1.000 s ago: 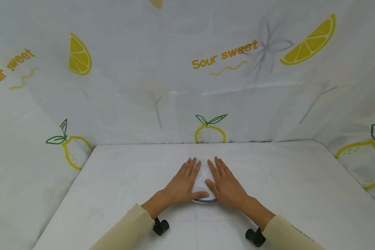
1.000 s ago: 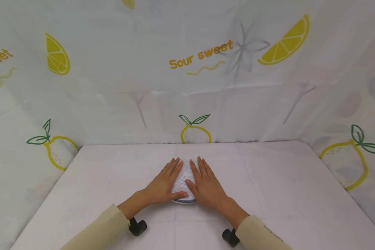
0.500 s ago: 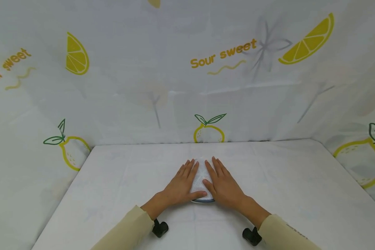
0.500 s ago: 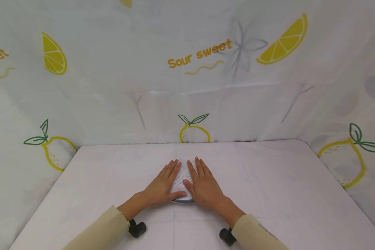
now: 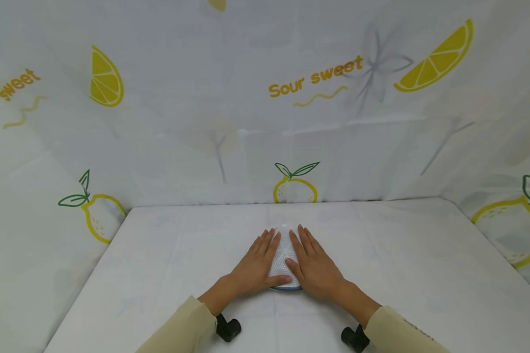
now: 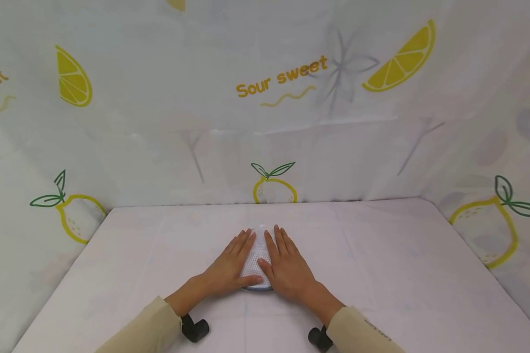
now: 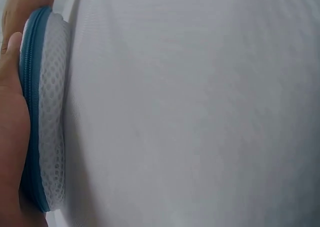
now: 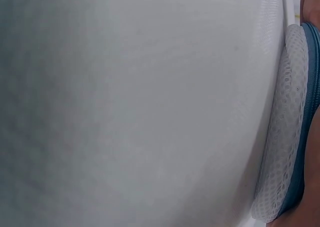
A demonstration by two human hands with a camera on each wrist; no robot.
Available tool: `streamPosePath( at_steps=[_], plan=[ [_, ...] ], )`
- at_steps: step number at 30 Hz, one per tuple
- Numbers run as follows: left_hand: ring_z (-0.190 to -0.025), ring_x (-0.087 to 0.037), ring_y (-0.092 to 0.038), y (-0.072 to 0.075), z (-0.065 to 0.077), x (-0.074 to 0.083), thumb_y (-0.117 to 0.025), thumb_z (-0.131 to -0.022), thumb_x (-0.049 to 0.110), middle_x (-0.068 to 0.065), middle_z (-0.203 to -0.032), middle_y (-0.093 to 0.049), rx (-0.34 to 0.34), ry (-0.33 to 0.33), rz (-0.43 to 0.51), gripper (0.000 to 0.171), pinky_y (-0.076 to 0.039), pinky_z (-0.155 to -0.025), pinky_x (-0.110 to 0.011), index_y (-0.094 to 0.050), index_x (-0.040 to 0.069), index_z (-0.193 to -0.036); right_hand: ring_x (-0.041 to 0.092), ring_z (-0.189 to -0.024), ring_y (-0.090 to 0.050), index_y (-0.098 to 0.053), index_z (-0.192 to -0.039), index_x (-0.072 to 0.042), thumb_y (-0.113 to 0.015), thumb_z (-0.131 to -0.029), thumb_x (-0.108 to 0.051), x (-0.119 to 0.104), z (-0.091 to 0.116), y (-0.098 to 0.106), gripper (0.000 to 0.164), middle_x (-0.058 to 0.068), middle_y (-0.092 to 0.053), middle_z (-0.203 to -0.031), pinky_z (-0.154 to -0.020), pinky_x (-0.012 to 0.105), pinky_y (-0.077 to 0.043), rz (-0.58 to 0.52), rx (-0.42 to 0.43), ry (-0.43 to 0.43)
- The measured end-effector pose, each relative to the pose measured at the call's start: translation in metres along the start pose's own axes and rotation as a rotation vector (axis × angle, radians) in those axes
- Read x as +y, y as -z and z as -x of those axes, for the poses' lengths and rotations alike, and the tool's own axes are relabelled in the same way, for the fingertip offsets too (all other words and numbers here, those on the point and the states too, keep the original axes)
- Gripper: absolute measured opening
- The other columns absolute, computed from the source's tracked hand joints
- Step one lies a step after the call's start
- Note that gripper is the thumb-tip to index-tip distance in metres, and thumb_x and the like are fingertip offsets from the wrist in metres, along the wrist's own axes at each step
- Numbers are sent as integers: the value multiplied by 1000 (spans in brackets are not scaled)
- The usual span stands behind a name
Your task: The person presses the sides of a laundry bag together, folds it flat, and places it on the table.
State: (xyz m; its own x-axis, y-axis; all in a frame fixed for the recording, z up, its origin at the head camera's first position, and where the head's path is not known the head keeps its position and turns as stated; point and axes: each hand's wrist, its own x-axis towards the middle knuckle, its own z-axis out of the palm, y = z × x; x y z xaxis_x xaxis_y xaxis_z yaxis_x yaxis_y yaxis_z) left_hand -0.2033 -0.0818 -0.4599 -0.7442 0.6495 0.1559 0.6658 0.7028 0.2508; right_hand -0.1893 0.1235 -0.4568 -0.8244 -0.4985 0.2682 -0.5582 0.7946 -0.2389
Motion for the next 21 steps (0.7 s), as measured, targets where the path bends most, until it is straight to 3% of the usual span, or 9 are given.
streamPosePath(
  at_steps=[9,21],
  plan=[
    [-143,-37,-10,-5,2,-1,-48,-88,66,-25,-155,-11,-4,14,12,102,-16,-113,-47,-10,-6,-150,39,-142,-12,-17,-150,3,-37,-103,-41,1,0,-5,68,23,-7,-155,-112,49,-19,-9,-33,5],
    [-142,-38,-14,-7,-1,0,-51,-88,65,-26,-154,-14,26,11,18,101,-17,-113,-46,-13,-6,-150,40,-141,-14,-15,-151,1,-35,-103,-42,3,1,-5,68,26,-12,-154,-111,50,-20,14,-68,-20]
  ],
)
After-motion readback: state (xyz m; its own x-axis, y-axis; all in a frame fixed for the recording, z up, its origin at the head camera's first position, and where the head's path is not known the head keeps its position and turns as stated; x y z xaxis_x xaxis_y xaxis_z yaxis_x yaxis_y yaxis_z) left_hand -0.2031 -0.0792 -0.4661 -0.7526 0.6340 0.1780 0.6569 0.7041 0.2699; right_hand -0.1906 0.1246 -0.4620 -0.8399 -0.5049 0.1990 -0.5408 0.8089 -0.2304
